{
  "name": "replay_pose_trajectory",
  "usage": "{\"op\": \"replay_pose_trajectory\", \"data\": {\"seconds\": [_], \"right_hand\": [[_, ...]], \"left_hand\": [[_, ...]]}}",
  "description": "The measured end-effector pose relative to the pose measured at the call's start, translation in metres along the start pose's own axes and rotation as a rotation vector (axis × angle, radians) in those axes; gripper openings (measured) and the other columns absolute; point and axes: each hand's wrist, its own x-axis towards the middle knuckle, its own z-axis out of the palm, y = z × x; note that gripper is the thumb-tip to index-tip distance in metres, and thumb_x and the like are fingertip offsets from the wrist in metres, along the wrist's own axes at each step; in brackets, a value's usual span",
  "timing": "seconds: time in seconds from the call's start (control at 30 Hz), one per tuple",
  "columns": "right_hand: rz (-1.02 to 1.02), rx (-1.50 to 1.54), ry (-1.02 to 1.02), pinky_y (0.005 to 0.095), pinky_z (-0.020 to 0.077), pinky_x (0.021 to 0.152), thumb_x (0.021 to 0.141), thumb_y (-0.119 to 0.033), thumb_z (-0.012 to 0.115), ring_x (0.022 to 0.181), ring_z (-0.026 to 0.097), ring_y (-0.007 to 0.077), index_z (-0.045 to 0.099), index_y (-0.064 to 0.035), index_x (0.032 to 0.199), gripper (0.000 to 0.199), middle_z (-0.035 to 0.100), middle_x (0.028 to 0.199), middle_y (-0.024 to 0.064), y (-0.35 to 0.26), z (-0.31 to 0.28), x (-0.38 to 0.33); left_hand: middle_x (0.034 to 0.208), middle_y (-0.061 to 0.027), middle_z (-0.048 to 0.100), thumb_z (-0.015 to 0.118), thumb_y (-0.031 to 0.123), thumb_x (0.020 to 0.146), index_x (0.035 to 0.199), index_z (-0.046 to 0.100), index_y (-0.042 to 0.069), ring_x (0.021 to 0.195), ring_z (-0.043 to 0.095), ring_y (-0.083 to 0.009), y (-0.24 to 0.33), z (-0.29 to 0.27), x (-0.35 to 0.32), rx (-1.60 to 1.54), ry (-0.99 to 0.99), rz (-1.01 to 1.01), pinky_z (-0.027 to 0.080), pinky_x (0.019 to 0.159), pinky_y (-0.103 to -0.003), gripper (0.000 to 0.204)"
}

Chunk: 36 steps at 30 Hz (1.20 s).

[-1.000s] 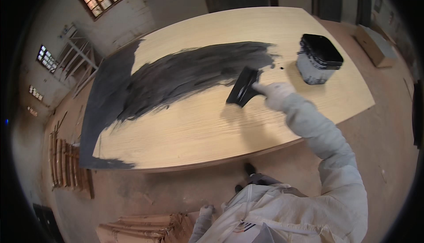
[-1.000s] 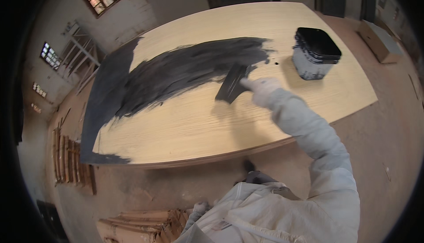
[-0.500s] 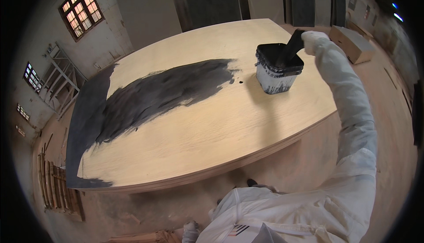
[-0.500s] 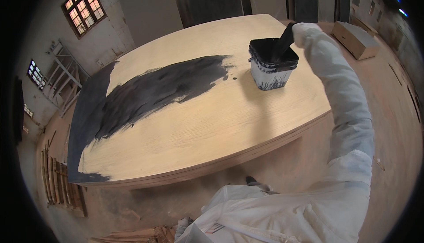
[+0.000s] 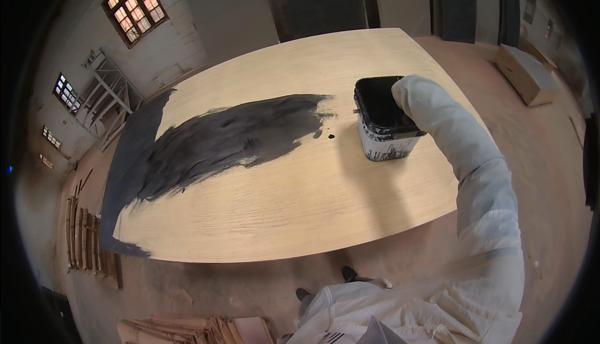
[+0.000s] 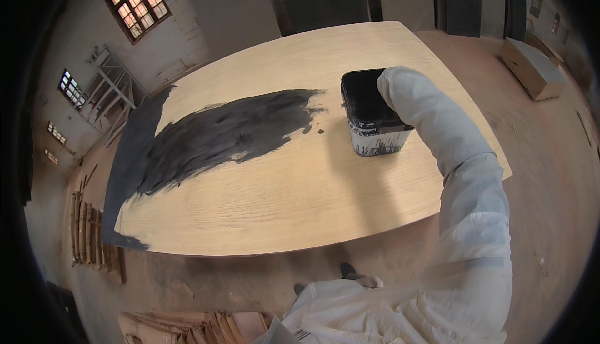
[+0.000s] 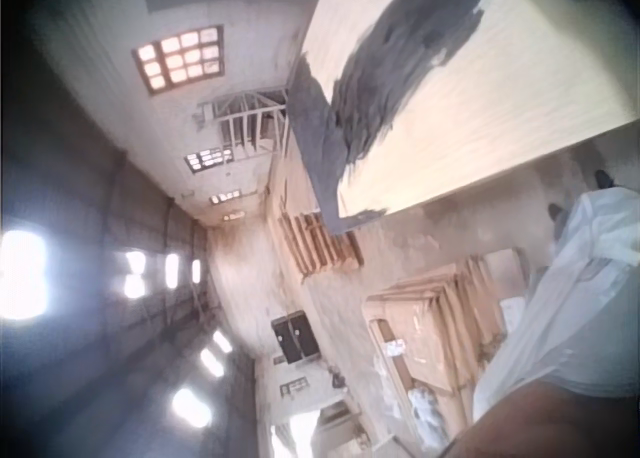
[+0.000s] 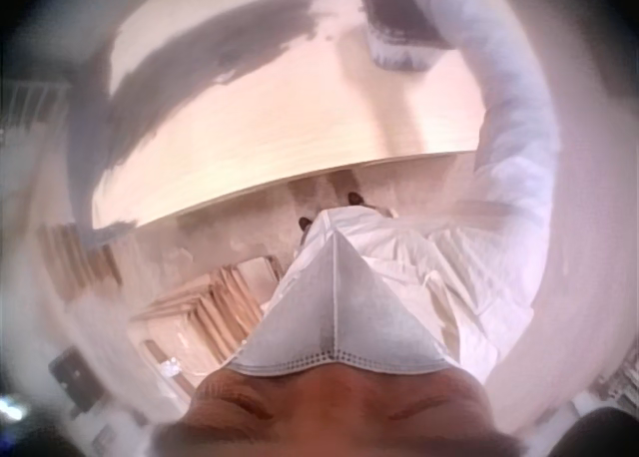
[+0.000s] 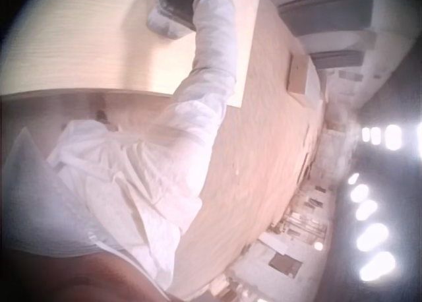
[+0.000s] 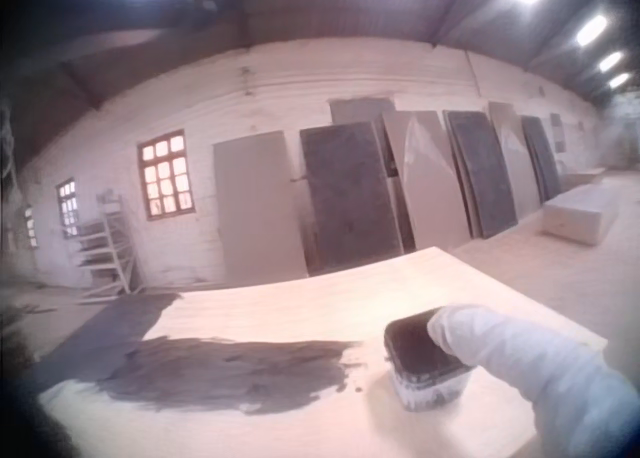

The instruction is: The person paints a large wooden board black using a brush. They repeatedly dip the brush into a paint container and apply broad strokes across the board's surface, gradually covering more area.

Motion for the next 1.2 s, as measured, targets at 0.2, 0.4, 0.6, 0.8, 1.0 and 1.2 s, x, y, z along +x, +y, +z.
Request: {"op": "replay_pose_trajectory", "data": {"seconds": [0.2,0.4,0.6,0.8,1.0,1.2], "right_hand": [[-0.147,0.015,-0.026,0.0442,0.0634,0.089,0.076,-0.008,0.077,0.108,0.079,0.0355,0.085,-0.0122,0.119,0.043,0.083,0.114,0.0142,-0.031,-0.003,0.011],[-0.219,0.039,-0.034,0.0441,0.0632,0.089,0.077,-0.007,0.077,0.108,0.079,0.0357,0.084,-0.0124,0.12,0.044,0.083,0.114,0.0142,-0.04,0.0,0.012],[-0.12,0.066,-0.039,0.044,0.063,0.089,0.077,-0.007,0.076,0.108,0.079,0.0358,0.084,-0.0127,0.12,0.045,0.083,0.114,0.0142,0.036,0.018,-0.001],[-0.106,0.077,-0.067,0.0439,0.0628,0.089,0.077,-0.007,0.076,0.108,0.079,0.036,0.084,-0.013,0.121,0.046,0.083,0.114,0.0142,0.062,0.044,0.005],[-0.047,0.119,-0.097,0.0438,0.0626,0.089,0.077,-0.006,0.076,0.108,0.079,0.0362,0.084,-0.0132,0.122,0.046,0.082,0.114,0.0142,0.117,0.063,-0.005],[0.037,0.187,0.135,0.0394,0.0583,0.094,0.076,-0.005,0.075,0.104,0.079,0.0342,0.083,-0.008,0.117,0.042,0.082,0.104,0.0201,0.103,0.047,-0.046]], "left_hand": [[0.093,-0.0174,0.074,0.07,0.026,0.099,0.12,0.07,-0.003,0.074,0.075,-0.0303,0.012,0.018,-0.016,0.011,0.032,0.023,0.058,0.059,-0.044,0.035],[0.093,-0.0175,0.074,0.069,0.026,0.1,0.12,0.071,-0.003,0.074,0.075,-0.0303,-0.001,0.005,-0.028,-0.041,0.087,0.017,0.058,0.06,-0.044,0.036],[0.094,-0.0176,0.074,0.069,0.027,0.1,0.12,0.071,-0.004,0.074,0.075,-0.0303,-0.022,-0.006,-0.034,-0.107,0.112,-0.01,0.059,0.061,-0.044,0.037],[0.091,-0.0167,0.073,0.067,0.026,0.1,0.119,0.072,-0.005,0.072,0.072,-0.0286,-0.045,-0.013,-0.077,0.006,0.093,0.115,0.059,0.061,-0.045,0.037],[0.093,-0.0162,0.075,0.065,0.02,0.101,0.114,0.076,-0.005,0.076,0.074,-0.0277,-0.057,-0.013,-0.064,-0.11,0.141,0.014,0.063,0.066,-0.043,0.031],[0.097,-0.0174,0.077,0.065,0.019,0.101,0.121,0.075,-0.007,0.077,0.075,-0.0285,-0.077,-0.033,-0.055,-0.15,0.145,-0.051,0.061,0.068,-0.042,0.035]]}}
